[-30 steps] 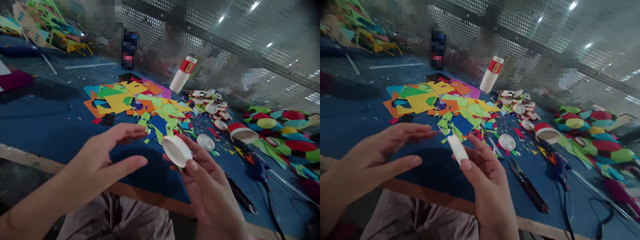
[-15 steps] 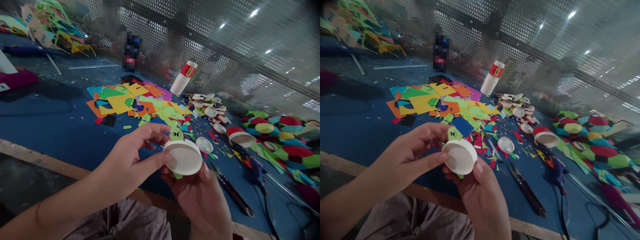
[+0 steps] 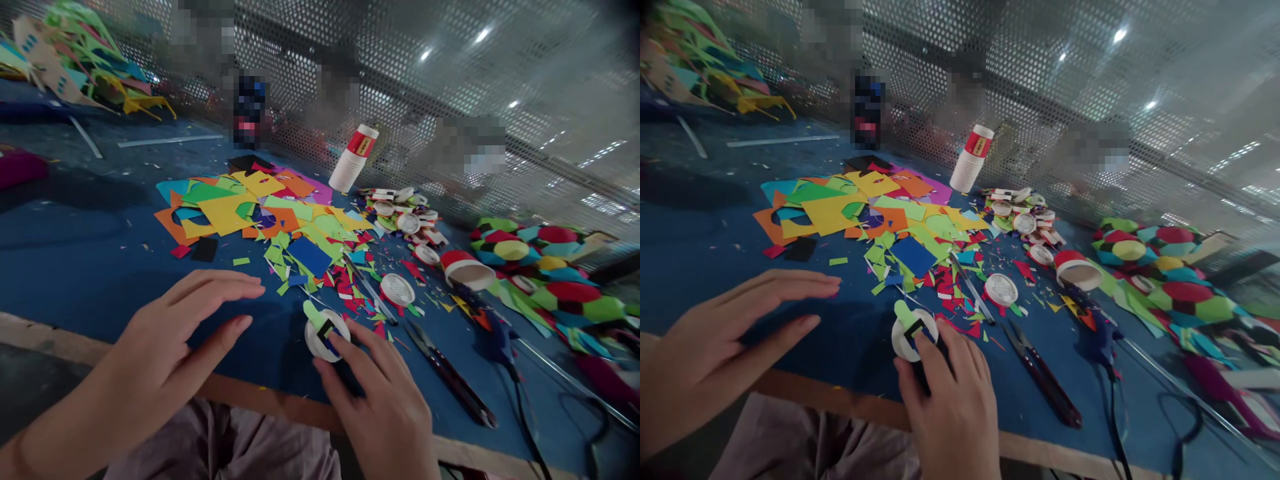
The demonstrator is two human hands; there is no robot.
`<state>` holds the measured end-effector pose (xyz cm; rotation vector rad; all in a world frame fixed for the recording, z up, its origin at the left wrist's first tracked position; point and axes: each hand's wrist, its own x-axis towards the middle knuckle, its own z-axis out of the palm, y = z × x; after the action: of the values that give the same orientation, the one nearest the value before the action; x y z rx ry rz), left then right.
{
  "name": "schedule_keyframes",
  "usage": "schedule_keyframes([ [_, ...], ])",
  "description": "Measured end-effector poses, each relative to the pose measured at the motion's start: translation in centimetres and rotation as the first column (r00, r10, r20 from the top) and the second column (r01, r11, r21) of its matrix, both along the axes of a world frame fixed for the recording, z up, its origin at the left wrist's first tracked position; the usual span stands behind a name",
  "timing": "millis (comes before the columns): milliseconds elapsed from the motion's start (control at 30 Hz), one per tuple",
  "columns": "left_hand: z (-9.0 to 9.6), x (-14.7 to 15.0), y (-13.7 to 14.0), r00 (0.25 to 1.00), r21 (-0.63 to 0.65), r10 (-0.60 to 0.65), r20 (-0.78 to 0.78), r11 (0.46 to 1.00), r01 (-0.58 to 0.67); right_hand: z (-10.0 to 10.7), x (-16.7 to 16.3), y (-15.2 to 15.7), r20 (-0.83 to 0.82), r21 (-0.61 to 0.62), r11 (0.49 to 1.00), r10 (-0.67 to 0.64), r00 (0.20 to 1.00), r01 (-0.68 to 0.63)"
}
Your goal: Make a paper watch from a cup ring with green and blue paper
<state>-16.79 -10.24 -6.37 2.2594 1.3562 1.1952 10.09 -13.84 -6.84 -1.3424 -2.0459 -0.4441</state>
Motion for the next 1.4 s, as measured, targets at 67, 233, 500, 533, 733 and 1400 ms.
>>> schedule_keyframes([
  [67, -0.3, 0.2, -0.1, 0.999, -0.017, -0.019, -0.035, 1.0, 0.018, -0.4, -0.4, -0.1, 0.009, 0.022, 0.999, -0.031, 0.999, 0.031],
  [233, -0.9, 0.8, -0.4, 0.993, -0.048, -0.085, -0.079, 0.996, 0.081, -1.1, -0.8, -0.3, 0.006, 0.028, 0.997, -0.079, 0.997, 0.079],
  [500, 2.6, 0.2, 5.3, 0.921, -0.055, -0.202, -0.333, 0.979, 0.194, -0.4, 0.0, -0.4, -0.093, 0.013, 1.0, -0.023, 0.995, 0.024],
  [533, 3.3, 0.8, 7.0, 0.903, -0.095, -0.218, -0.369, 0.976, 0.197, -0.4, 0.3, -0.6, -0.141, 0.015, 1.0, -0.015, 0.99, 0.018],
  [733, 5.5, 6.9, 15.5, 0.73, -0.281, -0.454, -0.51, 0.891, 0.358, -1.8, 1.9, -1.0, -0.41, 0.043, 0.997, -0.038, 0.911, 0.061],
  [1400, 8.8, 7.6, 17.4, 0.711, -0.285, -0.396, -0.581, 0.917, 0.278, -2.4, 1.1, -1.4, -0.876, 0.112, 0.991, 0.067, 0.477, 0.066],
])
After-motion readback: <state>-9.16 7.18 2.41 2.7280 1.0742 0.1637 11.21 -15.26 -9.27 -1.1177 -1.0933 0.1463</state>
